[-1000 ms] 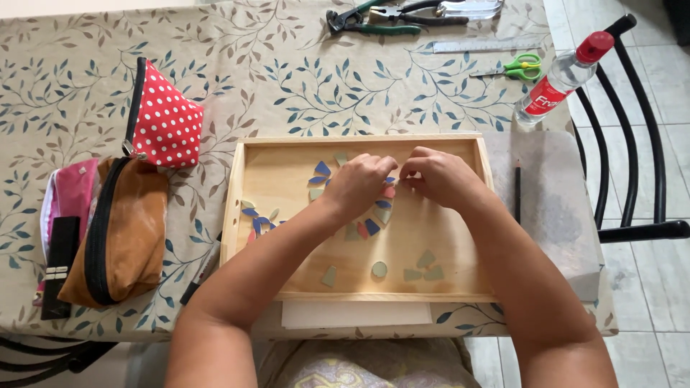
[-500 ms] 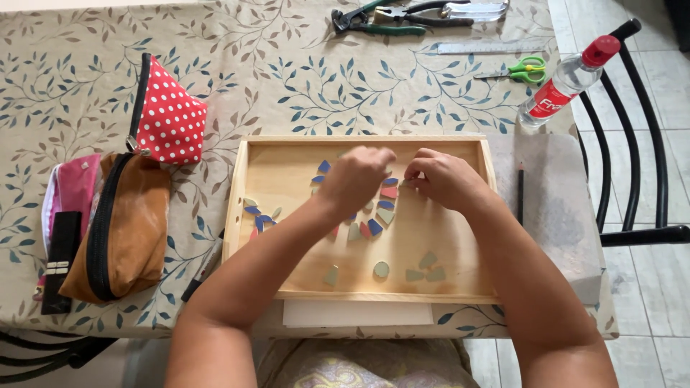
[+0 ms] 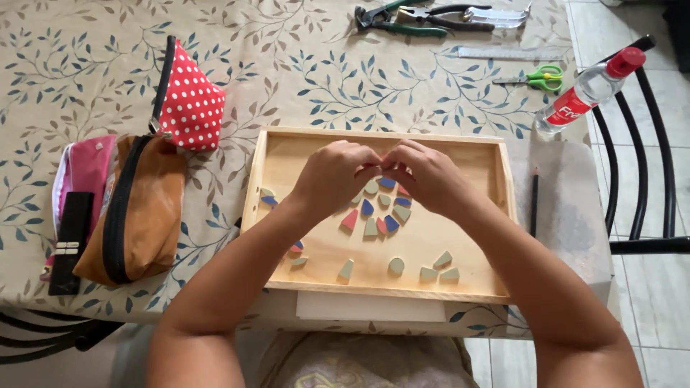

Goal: Arranging small colorful geometric pieces into a pattern inside a wooden tray.

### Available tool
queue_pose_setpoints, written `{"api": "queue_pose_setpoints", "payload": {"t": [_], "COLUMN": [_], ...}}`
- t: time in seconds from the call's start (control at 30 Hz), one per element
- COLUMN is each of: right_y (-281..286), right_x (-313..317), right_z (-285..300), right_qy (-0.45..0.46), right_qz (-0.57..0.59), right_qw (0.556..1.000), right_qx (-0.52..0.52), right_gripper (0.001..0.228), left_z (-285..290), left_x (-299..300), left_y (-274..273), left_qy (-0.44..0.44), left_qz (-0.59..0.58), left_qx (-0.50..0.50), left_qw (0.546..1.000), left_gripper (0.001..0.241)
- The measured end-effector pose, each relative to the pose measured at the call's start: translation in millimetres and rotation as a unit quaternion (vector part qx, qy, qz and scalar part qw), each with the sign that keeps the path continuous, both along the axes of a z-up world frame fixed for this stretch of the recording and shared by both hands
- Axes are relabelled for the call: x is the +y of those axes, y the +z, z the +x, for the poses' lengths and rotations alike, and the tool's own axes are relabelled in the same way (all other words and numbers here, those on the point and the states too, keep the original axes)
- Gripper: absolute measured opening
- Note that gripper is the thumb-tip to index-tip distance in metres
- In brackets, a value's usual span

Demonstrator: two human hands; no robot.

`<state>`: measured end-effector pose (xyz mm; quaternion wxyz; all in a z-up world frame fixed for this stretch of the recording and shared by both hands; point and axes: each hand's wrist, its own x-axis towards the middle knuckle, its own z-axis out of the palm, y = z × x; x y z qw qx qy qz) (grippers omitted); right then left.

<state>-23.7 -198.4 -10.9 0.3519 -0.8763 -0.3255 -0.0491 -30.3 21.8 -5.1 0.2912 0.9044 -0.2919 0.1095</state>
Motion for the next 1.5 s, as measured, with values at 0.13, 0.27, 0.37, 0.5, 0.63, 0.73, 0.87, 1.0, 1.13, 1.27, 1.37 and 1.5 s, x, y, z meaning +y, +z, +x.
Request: {"api": "queue_pose_setpoints", "payload": {"t": [0.13,0.27,0.37,0.5,0.63,0.73,0.87,1.0,1.13,1.27,1.37,1.5], "right_y": [-1.4,6.2,1.0,-4.5,-4.8,-21.3,-37.1,-47.1,-53.9,-53.8,-49.8,-53.8], "right_x": [23.4,46.0,58.2,68.3,69.1,66.0,73.1,79.0,78.0,77.2,76.5,73.3], "right_z": [-4.5,-15.6,-20.0,-23.6,-29.0,-26.5,-28.2,-27.6,-21.8,-18.7,-20.4,-17.1], "right_qy": [-0.011,-0.021,-0.026,-0.028,-0.028,-0.057,-0.035,-0.021,-0.022,-0.004,-0.002,-0.004], "right_qz": [-0.016,-0.026,-0.042,-0.034,-0.003,-0.077,-0.137,-0.157,-0.181,-0.188,-0.203,-0.193], "right_qw": [1.000,0.999,0.999,0.999,0.999,0.995,0.990,0.987,0.983,0.982,0.979,0.981], "right_qx": [-0.013,-0.019,-0.019,-0.004,0.016,0.006,-0.029,-0.039,-0.012,0.013,0.023,0.029], "right_gripper": [0.011,0.012,0.012,0.012,0.018,0.015,0.009,0.006,0.009,0.013,0.013,0.011], "left_z": [-11.1,-21.3,-26.8,-32.5,-35.1,-36.9,-35.6,-42.7,-63.0,-68.6,-71.7,-74.3], "left_x": [19.5,39.0,50.7,62.4,72.8,82.7,88.9,85.6,80.2,70.0,63.8,58.1], "left_y": [1.4,-5.3,-9.3,-16.6,-28.8,-33.6,-49.4,-53.9,-39.4,-57.0,-62.4,-70.7], "left_qy": [0.025,0.045,0.055,0.057,0.079,0.119,0.137,0.136,0.112,0.085,0.078,0.098], "left_qz": [-0.004,-0.006,-0.012,-0.020,0.013,0.055,0.077,0.102,0.128,0.138,0.154,0.155], "left_qx": [-0.006,0.034,0.054,0.068,0.034,0.023,0.024,0.031,0.058,0.071,0.048,-0.026], "left_qw": [1.000,0.998,0.997,0.996,0.996,0.991,0.987,0.985,0.984,0.984,0.984,0.983], "left_gripper": [0.013,0.010,0.008,0.008,0.006,0.006,0.008,0.006,0.012,0.012,0.013,0.015]}}
